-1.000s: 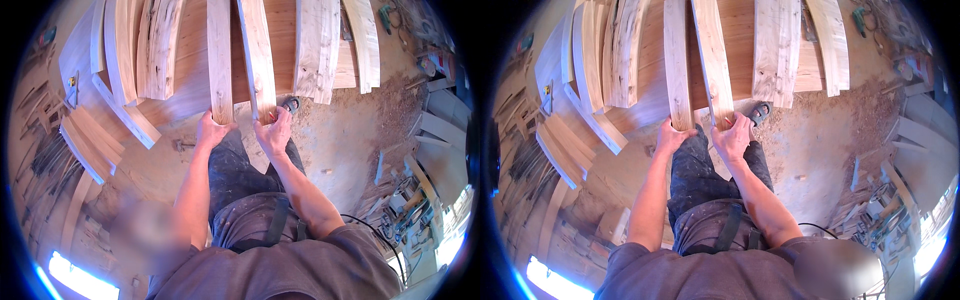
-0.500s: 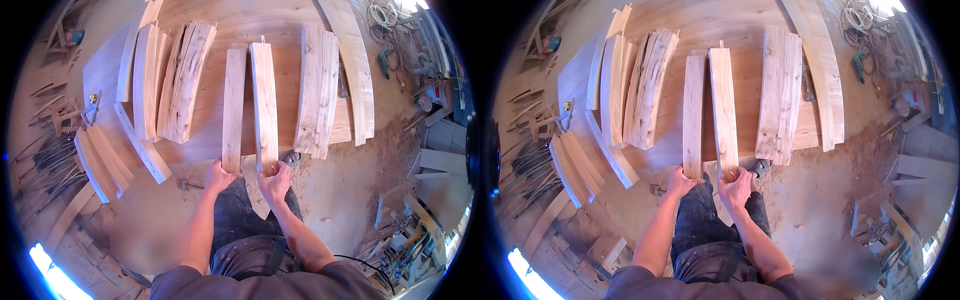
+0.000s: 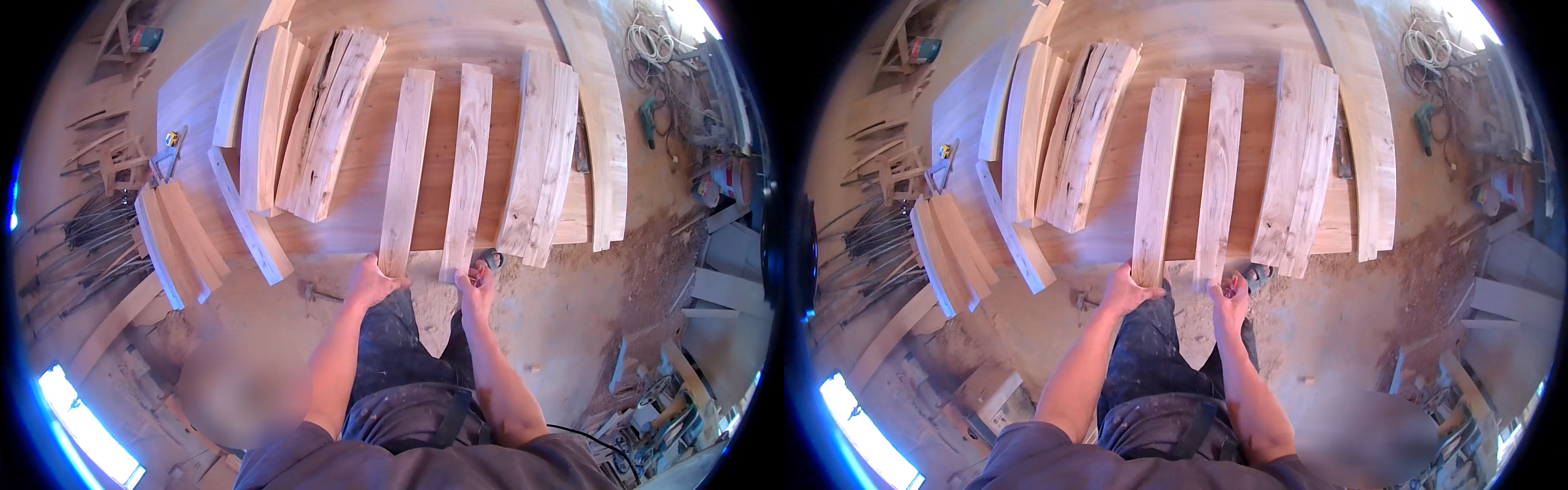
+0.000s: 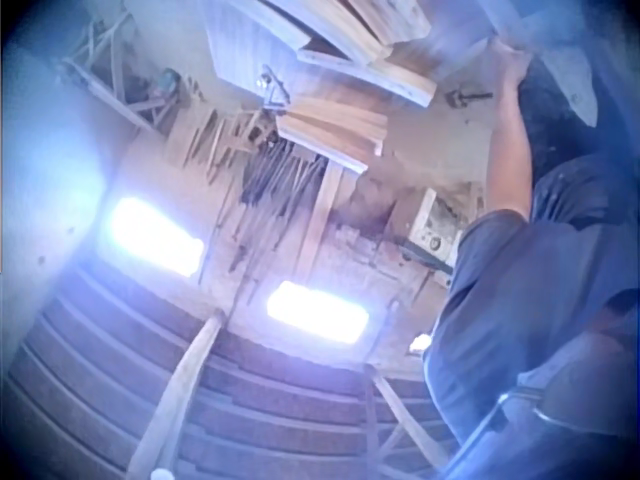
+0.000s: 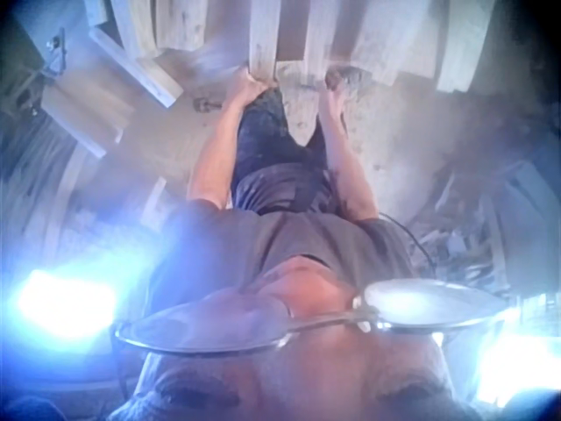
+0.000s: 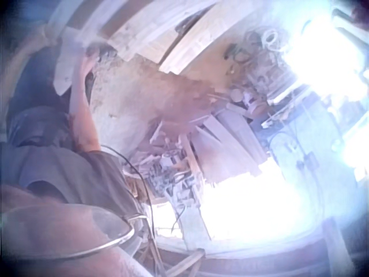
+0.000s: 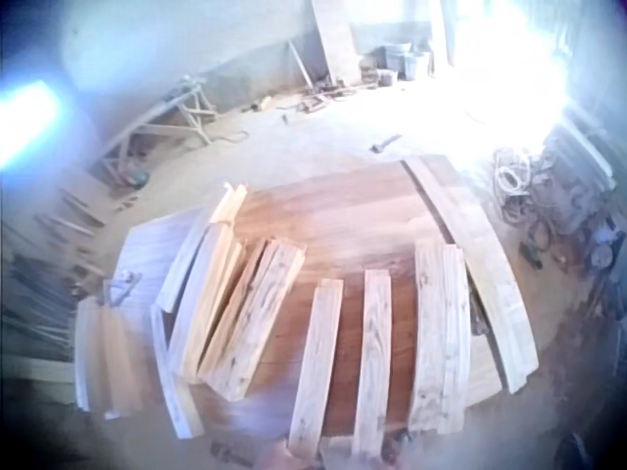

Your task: The person repeatedly picks up wooden planks from a pile, inspects them, and places them into separate stacks on the floor. The person occasionally uses a red pencil to mark a plank before stacking it. The task continues with the person sorting through the pile and organizing the planks into neat stacks.

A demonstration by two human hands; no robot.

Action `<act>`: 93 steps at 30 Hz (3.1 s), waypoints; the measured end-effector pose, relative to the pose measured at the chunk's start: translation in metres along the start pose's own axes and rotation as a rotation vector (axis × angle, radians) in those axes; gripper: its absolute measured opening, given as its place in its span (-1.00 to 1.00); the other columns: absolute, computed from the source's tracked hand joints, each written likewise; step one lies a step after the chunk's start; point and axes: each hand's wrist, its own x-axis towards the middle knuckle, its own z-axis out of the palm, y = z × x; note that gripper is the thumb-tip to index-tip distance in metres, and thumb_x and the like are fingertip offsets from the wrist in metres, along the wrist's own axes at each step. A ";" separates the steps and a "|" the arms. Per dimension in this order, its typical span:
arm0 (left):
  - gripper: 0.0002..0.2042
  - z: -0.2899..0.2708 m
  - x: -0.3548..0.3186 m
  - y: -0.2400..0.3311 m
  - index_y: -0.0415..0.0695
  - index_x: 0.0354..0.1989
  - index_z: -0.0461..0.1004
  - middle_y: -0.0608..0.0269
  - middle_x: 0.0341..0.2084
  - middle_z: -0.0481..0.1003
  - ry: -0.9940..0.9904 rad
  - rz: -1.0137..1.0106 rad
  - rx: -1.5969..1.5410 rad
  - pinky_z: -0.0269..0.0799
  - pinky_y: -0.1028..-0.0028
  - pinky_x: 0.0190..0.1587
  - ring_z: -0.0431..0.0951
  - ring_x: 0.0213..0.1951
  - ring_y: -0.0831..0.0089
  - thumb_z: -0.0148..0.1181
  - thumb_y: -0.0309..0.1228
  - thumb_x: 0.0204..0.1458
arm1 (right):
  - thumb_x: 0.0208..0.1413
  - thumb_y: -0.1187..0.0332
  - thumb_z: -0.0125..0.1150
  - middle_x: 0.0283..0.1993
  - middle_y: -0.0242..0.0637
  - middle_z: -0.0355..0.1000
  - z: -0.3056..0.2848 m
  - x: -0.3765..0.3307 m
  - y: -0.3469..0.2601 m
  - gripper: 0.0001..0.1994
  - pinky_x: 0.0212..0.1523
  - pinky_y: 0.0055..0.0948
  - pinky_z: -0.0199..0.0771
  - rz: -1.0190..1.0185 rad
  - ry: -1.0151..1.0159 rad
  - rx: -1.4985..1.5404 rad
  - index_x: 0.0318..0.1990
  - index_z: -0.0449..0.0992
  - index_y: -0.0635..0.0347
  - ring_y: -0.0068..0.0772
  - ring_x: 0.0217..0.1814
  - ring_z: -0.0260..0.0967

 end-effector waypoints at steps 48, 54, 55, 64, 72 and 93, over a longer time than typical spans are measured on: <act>-0.27 0.010 0.001 -0.087 -0.14 0.00 0.42 -0.01 -0.52 0.47 -0.096 -0.498 -1.711 0.31 0.24 -0.53 0.41 -0.59 0.15 -0.43 0.32 0.31 | 0.07 0.46 0.26 -0.06 -0.13 0.53 -0.020 0.089 -0.178 -0.68 0.16 -0.18 0.44 -0.869 0.332 -0.961 0.02 0.62 0.18 -0.13 0.05 0.46; -0.25 -0.001 -0.010 -0.062 -0.18 0.07 0.43 0.00 -0.42 0.48 0.193 -0.830 -1.623 0.29 0.20 -0.50 0.39 -0.56 0.17 -0.37 0.32 0.32 | 0.07 0.48 0.19 0.03 -0.16 0.48 -0.025 0.144 -0.169 -0.66 0.30 -0.10 0.28 -1.005 0.374 -1.144 0.04 0.56 0.13 -0.04 0.21 0.30; -0.26 0.002 -0.013 -0.060 -0.21 0.12 0.42 -0.01 -0.39 0.50 0.346 -0.806 -1.401 0.34 0.16 -0.42 0.43 -0.49 0.13 -0.32 0.30 0.33 | 0.08 0.47 0.18 0.03 -0.15 0.47 -0.023 0.145 -0.163 -0.67 0.29 -0.08 0.28 -1.065 0.387 -1.144 0.04 0.55 0.13 -0.05 0.21 0.31; -0.19 0.001 0.014 -0.007 -0.37 0.42 0.16 -0.32 0.26 0.27 0.792 0.139 0.250 0.27 0.06 0.31 0.31 0.27 -0.20 0.42 -0.23 0.08 | 0.20 0.41 0.11 0.08 -0.08 0.38 -0.020 0.140 -0.153 -0.71 0.22 -0.05 0.33 -1.187 0.448 -1.165 0.08 0.51 0.12 0.04 0.17 0.30; 0.00 -0.045 0.064 0.025 -0.39 0.51 0.00 -0.32 0.42 0.19 0.420 0.047 -0.027 0.14 0.20 0.48 0.20 0.46 -0.02 0.50 -0.49 -0.11 | 0.17 0.42 0.10 0.10 -0.08 0.35 -0.018 0.138 -0.155 -0.69 0.20 -0.02 0.35 -1.095 0.449 -1.153 0.08 0.48 0.09 0.09 0.14 0.29; -0.13 -0.079 0.080 -0.011 -0.26 0.44 0.23 0.19 0.15 0.50 0.083 -0.035 -0.527 0.37 0.35 0.29 0.49 0.17 0.36 0.36 -0.66 -0.21 | 0.11 0.44 0.13 0.16 -0.10 0.31 -0.020 0.139 -0.152 -0.60 0.30 -0.03 0.25 -1.035 0.395 -1.161 0.15 0.44 0.08 0.04 0.25 0.20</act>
